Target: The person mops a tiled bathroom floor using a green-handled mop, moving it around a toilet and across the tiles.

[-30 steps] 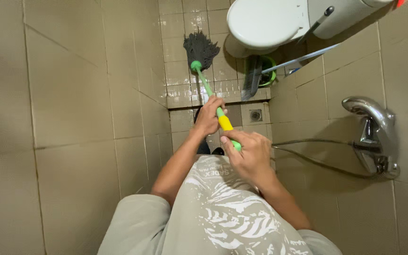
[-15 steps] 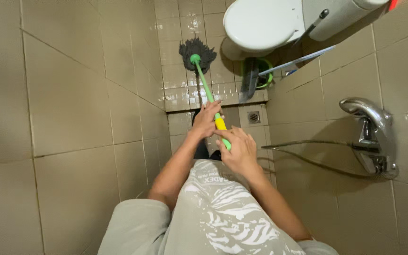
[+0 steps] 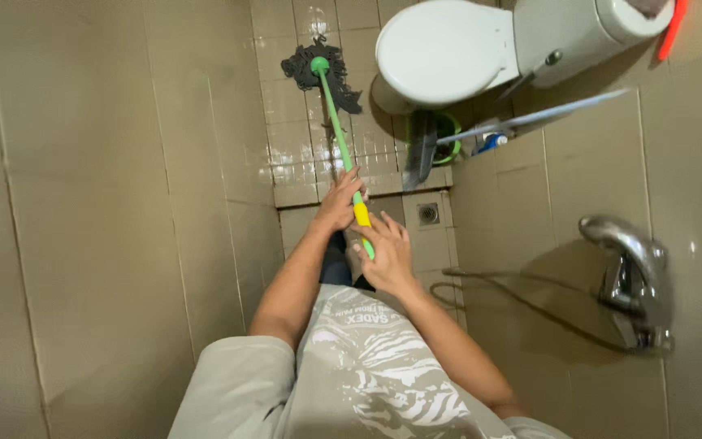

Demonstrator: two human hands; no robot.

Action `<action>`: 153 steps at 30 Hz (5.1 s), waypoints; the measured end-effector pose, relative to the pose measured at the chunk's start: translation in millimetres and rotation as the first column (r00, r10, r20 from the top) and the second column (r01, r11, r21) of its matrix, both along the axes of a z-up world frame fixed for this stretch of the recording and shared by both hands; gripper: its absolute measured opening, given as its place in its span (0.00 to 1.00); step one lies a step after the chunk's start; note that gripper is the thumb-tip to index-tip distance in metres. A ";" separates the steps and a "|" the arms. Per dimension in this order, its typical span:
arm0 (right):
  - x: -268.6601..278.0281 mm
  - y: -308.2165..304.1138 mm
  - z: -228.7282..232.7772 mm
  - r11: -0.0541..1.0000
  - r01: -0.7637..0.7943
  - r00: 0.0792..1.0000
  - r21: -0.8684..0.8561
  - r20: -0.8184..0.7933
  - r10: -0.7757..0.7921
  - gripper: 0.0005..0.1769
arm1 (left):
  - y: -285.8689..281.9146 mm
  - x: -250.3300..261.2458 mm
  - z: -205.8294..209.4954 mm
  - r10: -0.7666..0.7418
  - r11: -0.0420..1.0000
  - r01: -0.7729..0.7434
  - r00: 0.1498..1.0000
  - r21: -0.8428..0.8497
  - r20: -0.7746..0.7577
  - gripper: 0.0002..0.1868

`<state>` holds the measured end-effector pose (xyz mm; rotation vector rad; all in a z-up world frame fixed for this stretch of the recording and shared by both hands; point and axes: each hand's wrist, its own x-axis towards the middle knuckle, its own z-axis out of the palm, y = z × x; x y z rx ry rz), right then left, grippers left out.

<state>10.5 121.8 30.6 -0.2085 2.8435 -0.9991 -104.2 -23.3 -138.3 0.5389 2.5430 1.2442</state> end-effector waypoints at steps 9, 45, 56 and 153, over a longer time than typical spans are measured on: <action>-125.2 -16.0 -14.1 1.000 -0.014 0.999 -0.001 -0.036 0.014 0.23 | -16.0 -127.5 -5.1 -0.010 0.999 0.012 0.999 -0.039 0.049 0.12; -237.8 -39.6 -17.3 0.962 -0.265 0.932 -0.065 -0.271 0.239 0.07 | -26.4 -225.4 -51.3 -0.069 0.966 0.081 0.996 0.245 -0.058 0.27; -89.2 -20.2 60.5 0.964 -0.169 0.930 -0.203 -0.357 0.088 0.11 | 10.8 -61.5 30.1 0.036 0.988 -0.014 0.990 0.157 -0.136 0.18; -289.6 74.6 -45.3 0.551 0.131 0.953 -0.824 -0.048 -0.299 0.08 | 83.8 -282.8 50.7 -0.063 0.897 0.001 0.990 -0.442 -0.126 0.19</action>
